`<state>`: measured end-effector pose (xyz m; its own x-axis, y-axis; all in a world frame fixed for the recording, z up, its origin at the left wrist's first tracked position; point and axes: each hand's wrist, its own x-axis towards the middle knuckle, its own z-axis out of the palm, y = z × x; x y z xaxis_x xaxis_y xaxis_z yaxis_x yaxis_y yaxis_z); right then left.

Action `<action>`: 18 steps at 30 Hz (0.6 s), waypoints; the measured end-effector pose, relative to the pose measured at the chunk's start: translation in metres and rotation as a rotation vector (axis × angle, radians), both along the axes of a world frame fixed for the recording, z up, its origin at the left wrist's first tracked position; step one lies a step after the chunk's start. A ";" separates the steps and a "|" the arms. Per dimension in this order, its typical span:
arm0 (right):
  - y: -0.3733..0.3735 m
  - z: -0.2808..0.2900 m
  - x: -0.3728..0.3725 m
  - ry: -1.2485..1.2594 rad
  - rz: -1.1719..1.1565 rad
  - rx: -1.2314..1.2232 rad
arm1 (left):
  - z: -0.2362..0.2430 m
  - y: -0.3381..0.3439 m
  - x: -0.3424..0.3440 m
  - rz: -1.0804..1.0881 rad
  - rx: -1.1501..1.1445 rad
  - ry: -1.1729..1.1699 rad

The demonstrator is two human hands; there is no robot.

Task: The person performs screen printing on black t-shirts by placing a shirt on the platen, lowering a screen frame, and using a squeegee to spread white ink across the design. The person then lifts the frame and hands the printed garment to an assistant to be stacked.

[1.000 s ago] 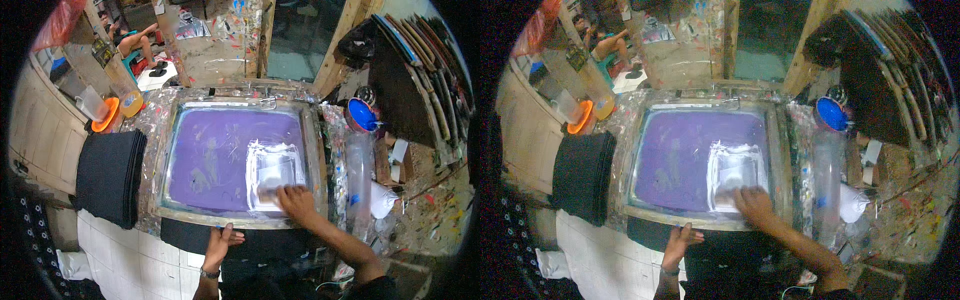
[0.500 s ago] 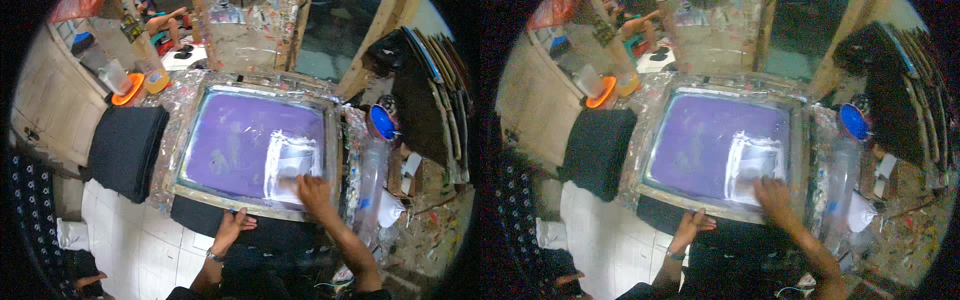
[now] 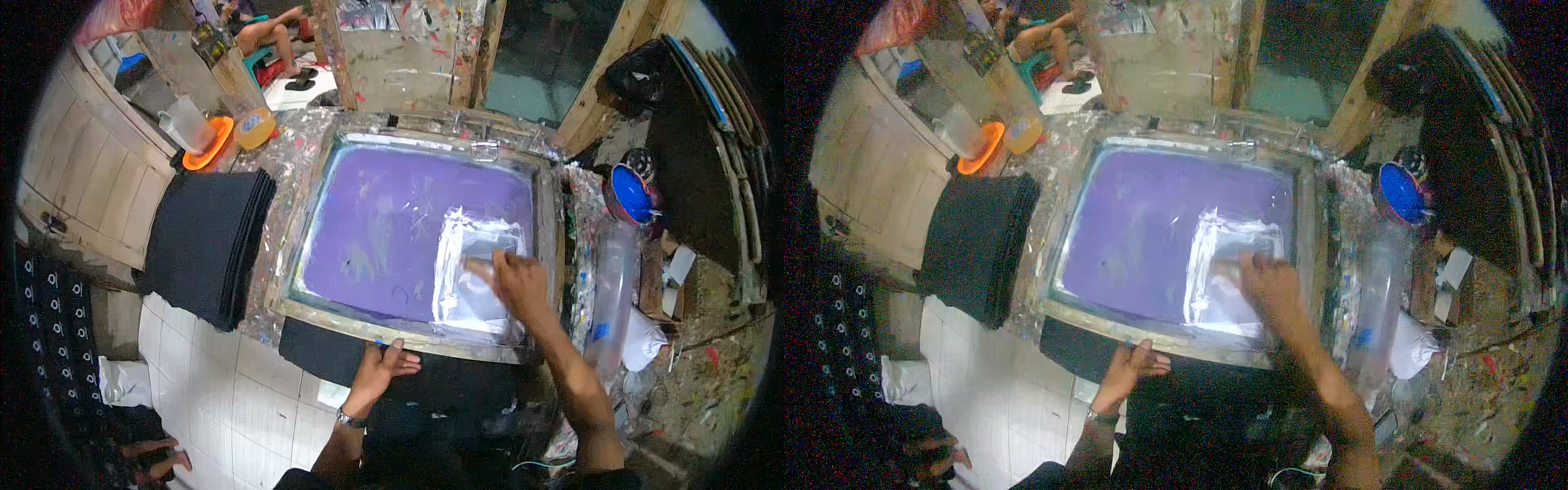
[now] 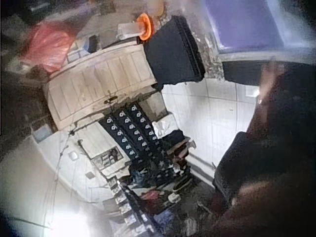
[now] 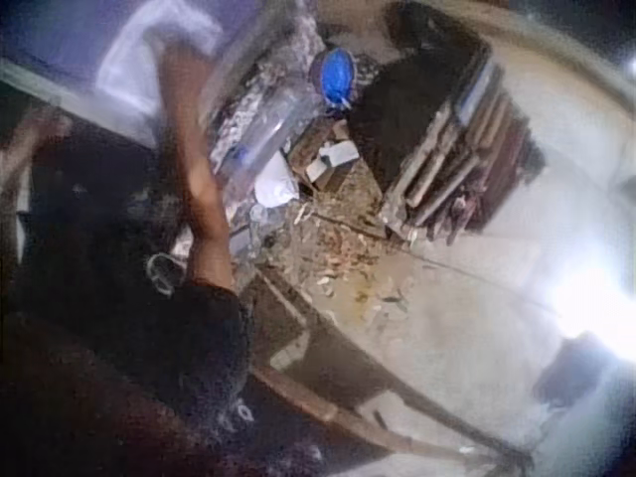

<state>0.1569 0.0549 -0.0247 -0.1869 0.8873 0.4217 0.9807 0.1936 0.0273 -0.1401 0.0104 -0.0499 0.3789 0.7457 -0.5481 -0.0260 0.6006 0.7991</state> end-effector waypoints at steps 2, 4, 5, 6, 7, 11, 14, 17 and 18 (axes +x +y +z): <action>-0.072 -0.049 -0.015 0.061 -0.128 -0.218 | -0.012 -0.005 -0.005 0.019 -0.028 -0.032; -0.089 0.011 -0.059 -0.013 -0.017 -0.339 | -0.019 -0.004 -0.022 0.080 0.001 -0.090; -0.097 0.003 -0.057 0.065 -0.018 -0.356 | -0.004 -0.003 -0.013 0.098 0.027 -0.059; -0.099 0.001 -0.053 0.148 -0.019 -0.350 | -0.001 -0.002 -0.005 0.108 0.044 -0.073; -0.102 0.006 -0.048 0.123 -0.013 -0.276 | 0.000 -0.005 0.001 0.122 0.060 -0.089; -0.095 0.049 -0.058 0.121 -0.085 0.010 | 0.022 -0.001 0.000 0.170 0.128 -0.093; -0.095 0.072 -0.071 0.098 -0.196 0.196 | 0.055 -0.008 -0.001 0.207 0.253 -0.093; -0.076 0.108 -0.050 0.051 -0.207 0.328 | 0.102 0.005 0.012 0.171 0.451 -0.108; -0.064 0.140 -0.038 0.043 -0.191 0.318 | 0.117 0.013 0.025 0.176 0.542 -0.139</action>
